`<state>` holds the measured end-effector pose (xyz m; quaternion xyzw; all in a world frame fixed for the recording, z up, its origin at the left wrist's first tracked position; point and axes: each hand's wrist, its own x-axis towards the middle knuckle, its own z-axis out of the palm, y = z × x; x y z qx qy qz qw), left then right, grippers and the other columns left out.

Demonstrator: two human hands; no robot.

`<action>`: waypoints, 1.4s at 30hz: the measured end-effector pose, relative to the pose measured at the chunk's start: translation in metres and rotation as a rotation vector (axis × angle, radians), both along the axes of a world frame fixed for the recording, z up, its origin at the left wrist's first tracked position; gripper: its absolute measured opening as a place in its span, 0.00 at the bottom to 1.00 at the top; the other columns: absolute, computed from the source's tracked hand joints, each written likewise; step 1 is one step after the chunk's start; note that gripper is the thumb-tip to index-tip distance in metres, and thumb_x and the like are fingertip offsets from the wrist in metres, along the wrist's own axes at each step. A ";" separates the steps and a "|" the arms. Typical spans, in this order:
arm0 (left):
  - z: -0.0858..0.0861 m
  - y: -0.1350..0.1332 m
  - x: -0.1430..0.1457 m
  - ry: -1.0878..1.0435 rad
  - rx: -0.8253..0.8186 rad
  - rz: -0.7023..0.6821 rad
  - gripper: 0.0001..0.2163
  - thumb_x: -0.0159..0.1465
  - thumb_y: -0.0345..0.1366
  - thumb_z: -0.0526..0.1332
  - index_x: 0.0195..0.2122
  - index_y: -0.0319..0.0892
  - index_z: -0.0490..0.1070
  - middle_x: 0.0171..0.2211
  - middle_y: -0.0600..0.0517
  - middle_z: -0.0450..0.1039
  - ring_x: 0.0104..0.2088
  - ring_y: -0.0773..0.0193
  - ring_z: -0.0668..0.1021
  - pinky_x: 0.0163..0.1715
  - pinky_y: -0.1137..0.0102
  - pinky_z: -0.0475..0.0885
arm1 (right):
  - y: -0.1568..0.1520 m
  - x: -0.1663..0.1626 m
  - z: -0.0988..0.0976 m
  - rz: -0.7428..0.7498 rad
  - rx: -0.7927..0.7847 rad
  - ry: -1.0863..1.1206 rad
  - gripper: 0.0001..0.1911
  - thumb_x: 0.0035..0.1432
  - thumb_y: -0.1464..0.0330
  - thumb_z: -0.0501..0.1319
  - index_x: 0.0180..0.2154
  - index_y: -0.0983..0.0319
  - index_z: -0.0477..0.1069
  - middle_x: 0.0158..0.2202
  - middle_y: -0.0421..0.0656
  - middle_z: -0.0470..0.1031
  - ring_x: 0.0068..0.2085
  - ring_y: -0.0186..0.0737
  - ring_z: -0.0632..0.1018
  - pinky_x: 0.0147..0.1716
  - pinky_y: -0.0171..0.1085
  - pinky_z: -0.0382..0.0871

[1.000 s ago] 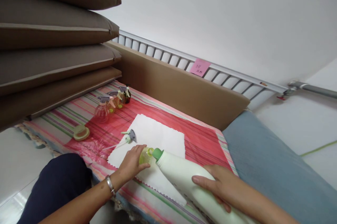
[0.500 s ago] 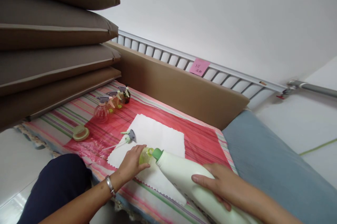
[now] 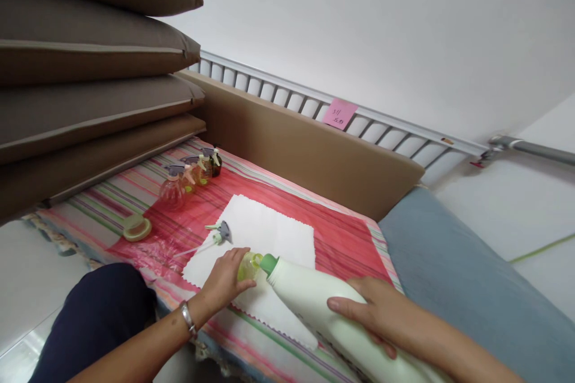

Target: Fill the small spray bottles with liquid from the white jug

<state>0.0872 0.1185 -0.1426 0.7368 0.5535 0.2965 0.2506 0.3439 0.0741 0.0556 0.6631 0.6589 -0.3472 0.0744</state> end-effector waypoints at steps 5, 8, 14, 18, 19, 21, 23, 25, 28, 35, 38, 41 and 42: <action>-0.002 0.000 0.000 -0.009 0.025 0.003 0.32 0.50 0.43 0.68 0.54 0.44 0.60 0.51 0.48 0.67 0.50 0.55 0.69 0.50 0.63 0.62 | -0.001 -0.004 0.003 -0.006 0.009 -0.001 0.21 0.56 0.53 0.51 0.27 0.64 0.66 0.15 0.36 0.61 0.14 0.29 0.62 0.14 0.29 0.55; -0.002 0.000 0.000 -0.009 0.025 0.000 0.31 0.50 0.42 0.68 0.54 0.44 0.60 0.51 0.48 0.67 0.50 0.54 0.69 0.50 0.62 0.62 | -0.001 -0.008 0.007 0.003 -0.001 -0.026 0.20 0.55 0.53 0.52 0.28 0.64 0.65 0.15 0.36 0.61 0.14 0.28 0.61 0.15 0.29 0.55; -0.001 -0.001 0.001 -0.007 0.023 -0.004 0.31 0.50 0.43 0.68 0.54 0.44 0.59 0.52 0.48 0.67 0.51 0.55 0.68 0.50 0.62 0.62 | 0.001 -0.008 0.009 0.018 -0.032 -0.025 0.20 0.56 0.53 0.51 0.28 0.64 0.64 0.15 0.36 0.61 0.15 0.28 0.61 0.15 0.29 0.55; -0.001 -0.002 0.000 -0.004 0.026 -0.004 0.32 0.50 0.43 0.68 0.54 0.44 0.60 0.51 0.48 0.67 0.50 0.55 0.69 0.50 0.62 0.63 | 0.002 -0.007 0.009 0.007 -0.037 -0.025 0.21 0.55 0.52 0.52 0.28 0.64 0.64 0.16 0.36 0.62 0.14 0.27 0.61 0.14 0.28 0.55; -0.001 -0.002 0.000 -0.005 0.028 -0.002 0.32 0.50 0.43 0.68 0.54 0.44 0.60 0.51 0.48 0.67 0.50 0.55 0.69 0.49 0.62 0.63 | 0.002 -0.007 0.008 0.003 -0.046 -0.030 0.21 0.54 0.52 0.52 0.28 0.64 0.64 0.15 0.35 0.61 0.14 0.27 0.61 0.14 0.28 0.55; -0.001 -0.002 -0.001 -0.009 0.028 0.000 0.32 0.50 0.42 0.68 0.54 0.44 0.60 0.51 0.48 0.67 0.50 0.55 0.69 0.50 0.62 0.63 | 0.003 -0.005 0.007 0.002 -0.051 -0.029 0.21 0.54 0.51 0.52 0.28 0.64 0.64 0.15 0.35 0.61 0.14 0.28 0.61 0.14 0.28 0.55; -0.001 -0.002 -0.001 -0.015 0.029 -0.001 0.31 0.50 0.42 0.68 0.54 0.44 0.60 0.51 0.47 0.67 0.50 0.55 0.69 0.50 0.62 0.63 | 0.003 -0.003 0.006 0.019 -0.044 -0.016 0.22 0.55 0.51 0.52 0.28 0.65 0.64 0.15 0.35 0.61 0.14 0.28 0.61 0.14 0.28 0.55; -0.001 -0.002 0.000 -0.018 0.034 -0.002 0.31 0.50 0.42 0.68 0.54 0.44 0.60 0.51 0.47 0.67 0.50 0.54 0.69 0.50 0.62 0.62 | 0.004 -0.002 0.005 0.019 -0.044 -0.011 0.22 0.55 0.52 0.51 0.29 0.65 0.65 0.15 0.36 0.62 0.14 0.28 0.62 0.13 0.27 0.56; -0.002 -0.002 0.001 -0.015 0.038 -0.004 0.32 0.49 0.42 0.69 0.54 0.43 0.60 0.51 0.47 0.67 0.50 0.54 0.69 0.50 0.62 0.62 | 0.005 0.000 0.004 0.010 -0.050 -0.008 0.22 0.56 0.52 0.52 0.29 0.66 0.66 0.16 0.36 0.62 0.14 0.27 0.62 0.13 0.27 0.55; 0.000 -0.001 0.001 -0.004 0.027 -0.002 0.31 0.50 0.42 0.68 0.54 0.44 0.60 0.51 0.47 0.67 0.50 0.53 0.69 0.50 0.62 0.62 | 0.006 0.005 0.001 0.011 -0.044 -0.010 0.22 0.55 0.51 0.52 0.30 0.65 0.66 0.16 0.37 0.63 0.15 0.29 0.63 0.13 0.28 0.57; 0.000 -0.001 0.001 0.007 0.019 -0.005 0.31 0.50 0.42 0.68 0.54 0.45 0.59 0.52 0.48 0.66 0.50 0.54 0.69 0.50 0.62 0.62 | 0.006 0.004 0.003 0.006 -0.044 -0.024 0.22 0.55 0.52 0.52 0.29 0.65 0.66 0.16 0.37 0.63 0.15 0.29 0.63 0.14 0.29 0.58; -0.001 -0.001 0.002 0.019 0.007 -0.004 0.31 0.51 0.43 0.67 0.54 0.45 0.59 0.52 0.48 0.66 0.51 0.54 0.68 0.50 0.62 0.62 | 0.005 -0.001 0.008 -0.007 -0.057 -0.022 0.21 0.55 0.52 0.52 0.28 0.65 0.65 0.16 0.36 0.62 0.15 0.29 0.63 0.14 0.28 0.57; 0.000 -0.002 0.002 0.020 0.010 -0.003 0.31 0.51 0.43 0.67 0.54 0.45 0.59 0.52 0.48 0.66 0.51 0.54 0.68 0.50 0.62 0.61 | 0.004 -0.003 0.010 -0.009 -0.055 -0.016 0.21 0.55 0.53 0.52 0.28 0.65 0.65 0.16 0.36 0.62 0.15 0.28 0.62 0.14 0.28 0.57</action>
